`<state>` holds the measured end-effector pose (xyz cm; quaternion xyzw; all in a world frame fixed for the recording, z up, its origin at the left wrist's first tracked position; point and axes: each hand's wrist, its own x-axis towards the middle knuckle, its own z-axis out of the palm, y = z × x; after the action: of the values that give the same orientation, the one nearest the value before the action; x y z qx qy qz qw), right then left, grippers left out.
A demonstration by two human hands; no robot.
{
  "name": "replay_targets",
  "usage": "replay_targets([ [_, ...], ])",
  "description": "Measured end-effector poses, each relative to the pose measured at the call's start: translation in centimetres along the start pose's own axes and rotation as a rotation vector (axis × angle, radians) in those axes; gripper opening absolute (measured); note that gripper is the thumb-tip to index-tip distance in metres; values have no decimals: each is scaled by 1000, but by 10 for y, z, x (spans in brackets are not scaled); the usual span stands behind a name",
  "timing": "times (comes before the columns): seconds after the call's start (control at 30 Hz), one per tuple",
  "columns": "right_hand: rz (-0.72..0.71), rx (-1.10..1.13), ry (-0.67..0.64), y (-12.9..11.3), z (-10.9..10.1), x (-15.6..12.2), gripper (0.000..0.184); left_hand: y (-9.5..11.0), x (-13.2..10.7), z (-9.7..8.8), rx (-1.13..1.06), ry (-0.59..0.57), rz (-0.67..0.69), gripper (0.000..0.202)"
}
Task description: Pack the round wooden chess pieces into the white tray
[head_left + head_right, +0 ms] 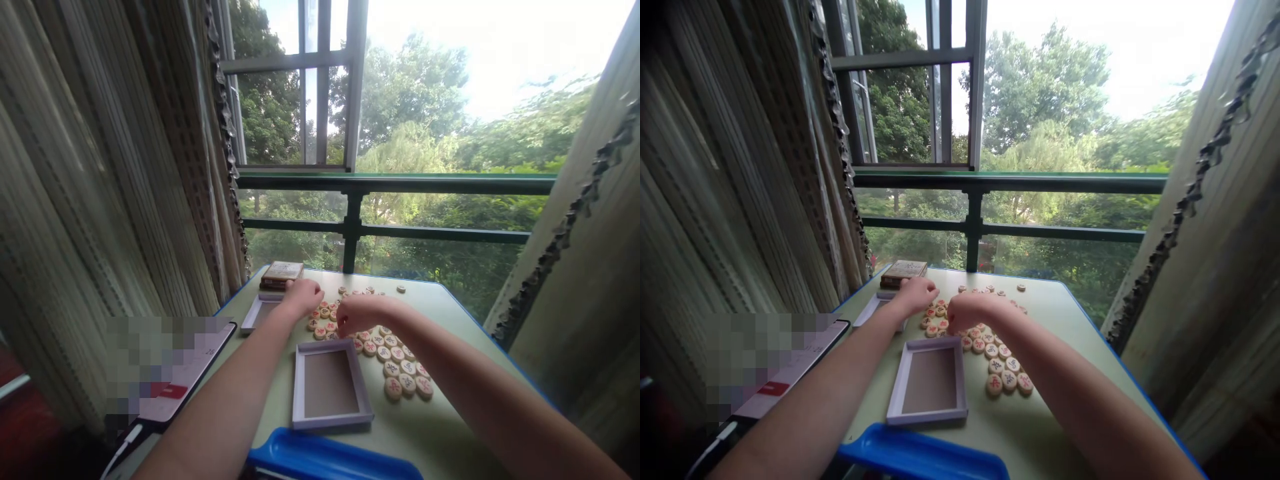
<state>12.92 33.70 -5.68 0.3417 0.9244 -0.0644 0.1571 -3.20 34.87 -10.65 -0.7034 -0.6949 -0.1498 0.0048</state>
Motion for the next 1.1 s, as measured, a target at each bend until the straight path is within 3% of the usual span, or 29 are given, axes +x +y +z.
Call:
replay_targets([
  [0.17,-16,-42,35,-23,4,-10,26,6,-7,-5,-22,48,40,33],
  [0.3,80,-43,120,-34,22,-33,26,13,-13,-9,-56,67,125,34],
  [0.5,190,79,303,-34,58,-80,19,23,-19,-7,-84,45,242,34],
  [0.63,230,140,306,-29,60,-79,19,25,-19,0,-118,-3,350,33],
  [0.73,129,234,259,-17,47,-72,20,24,-20,1,-215,-80,381,36],
  [0.83,209,232,486,10,40,-69,26,25,-22,1,-283,-113,363,38],
  [0.93,390,166,647,44,50,-67,31,30,-24,4,-252,-77,407,37],
  [1.1,511,87,640,70,77,-60,30,34,-23,19,-196,-44,530,31],
])
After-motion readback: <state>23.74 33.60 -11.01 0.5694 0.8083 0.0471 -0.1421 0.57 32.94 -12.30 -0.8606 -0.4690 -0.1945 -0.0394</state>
